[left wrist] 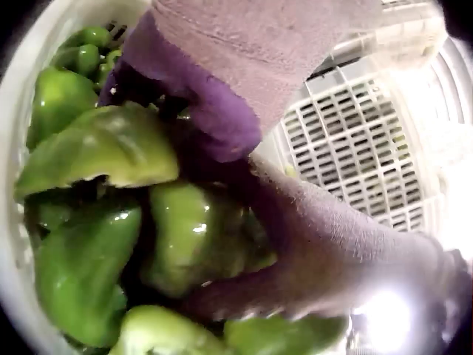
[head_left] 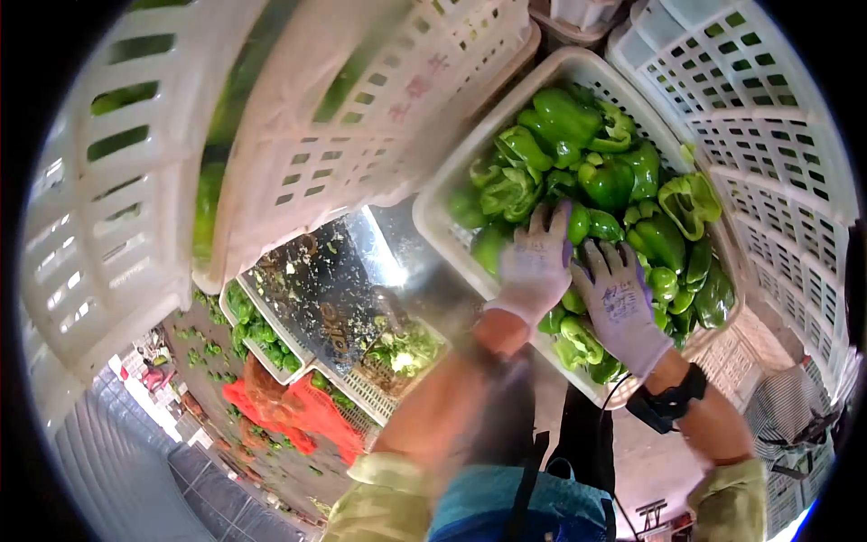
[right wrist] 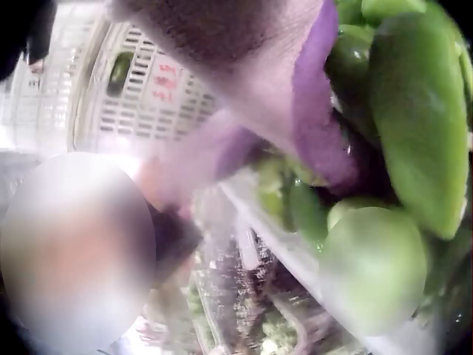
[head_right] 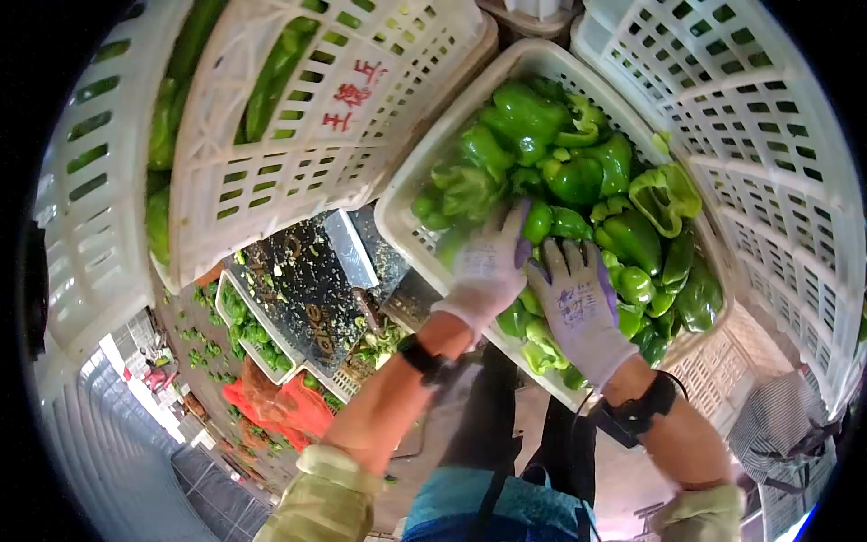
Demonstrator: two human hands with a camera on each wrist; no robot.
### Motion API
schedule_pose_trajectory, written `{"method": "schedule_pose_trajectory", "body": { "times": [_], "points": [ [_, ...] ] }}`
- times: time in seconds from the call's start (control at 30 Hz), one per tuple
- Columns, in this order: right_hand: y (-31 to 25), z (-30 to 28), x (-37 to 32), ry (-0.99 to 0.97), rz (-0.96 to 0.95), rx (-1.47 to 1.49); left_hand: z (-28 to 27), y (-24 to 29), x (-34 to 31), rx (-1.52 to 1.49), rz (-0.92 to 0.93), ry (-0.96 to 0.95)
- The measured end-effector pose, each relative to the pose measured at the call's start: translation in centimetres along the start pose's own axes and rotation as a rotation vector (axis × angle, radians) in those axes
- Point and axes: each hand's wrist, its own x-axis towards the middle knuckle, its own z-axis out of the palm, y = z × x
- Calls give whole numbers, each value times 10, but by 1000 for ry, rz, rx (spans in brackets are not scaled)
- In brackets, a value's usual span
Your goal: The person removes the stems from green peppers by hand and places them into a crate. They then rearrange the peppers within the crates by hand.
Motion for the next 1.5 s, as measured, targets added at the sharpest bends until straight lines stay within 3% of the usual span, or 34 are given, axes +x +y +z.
{"method": "schedule_pose_trajectory", "body": {
  "times": [0.07,0.13,0.2,0.23,0.33,0.4,0.43,0.5,0.53,0.57,0.67,0.73,0.77,0.8,0.87,0.9,0.93,1.0,1.03,1.07,1.17,1.27,1.3,1.37,1.43,1.5],
  "points": [
    [-3,18,6,15,82,-51,-10,0,19,-299,-121,-120],
    [-9,16,11,-99,54,-79,-29,4,41,-634,-290,-260],
    [-13,17,21,-216,46,-74,-25,8,59,-774,-324,-324],
    [-14,20,17,-175,31,-164,-17,12,65,-720,-340,-282],
    [-6,26,5,-43,16,-86,-19,14,61,-588,-357,-184],
    [-1,2,1,-60,-8,49,-24,6,45,-533,-322,-162],
    [5,-6,-3,-40,-33,112,-12,-2,35,-423,-260,11],
    [20,-16,-8,64,-106,221,-21,-19,3,-598,-86,197],
    [24,-18,-11,64,-6,385,-20,-31,-8,-619,3,365],
    [27,-20,-14,67,96,545,-25,-36,-20,-639,-31,473],
    [35,-32,-4,-26,349,1095,-44,-54,-22,-334,192,833],
    [29,-66,29,-204,443,1375,-38,-64,-12,82,209,620],
    [25,-61,46,-127,365,1501,-32,-68,-8,289,215,508],
    [24,-46,63,-48,285,1627,-23,-70,-10,280,207,377],
    [29,-32,88,124,414,231,-11,-69,-13,266,203,108],
    [27,-34,85,242,380,147,-12,-70,-11,66,173,166],
    [23,-40,81,356,336,64,-14,-73,-14,52,165,216],
    [22,-24,76,310,175,149,-31,-71,-16,29,163,318],
    [21,-13,74,285,101,188,-26,-74,-10,146,152,156],
    [15,-1,77,183,40,42,-20,-77,-6,169,157,156],
    [25,41,97,189,72,3,9,-89,11,318,164,157],
    [23,47,126,62,124,-14,24,-89,22,590,16,36],
    [21,43,133,37,148,-40,32,-92,26,915,-28,-28],
    [14,37,120,30,156,-34,33,-101,25,1308,33,307],
    [16,18,109,111,106,-8,19,-91,19,493,111,202],
    [10,-19,75,208,93,79,-14,-76,8,314,76,142]
  ]
}}
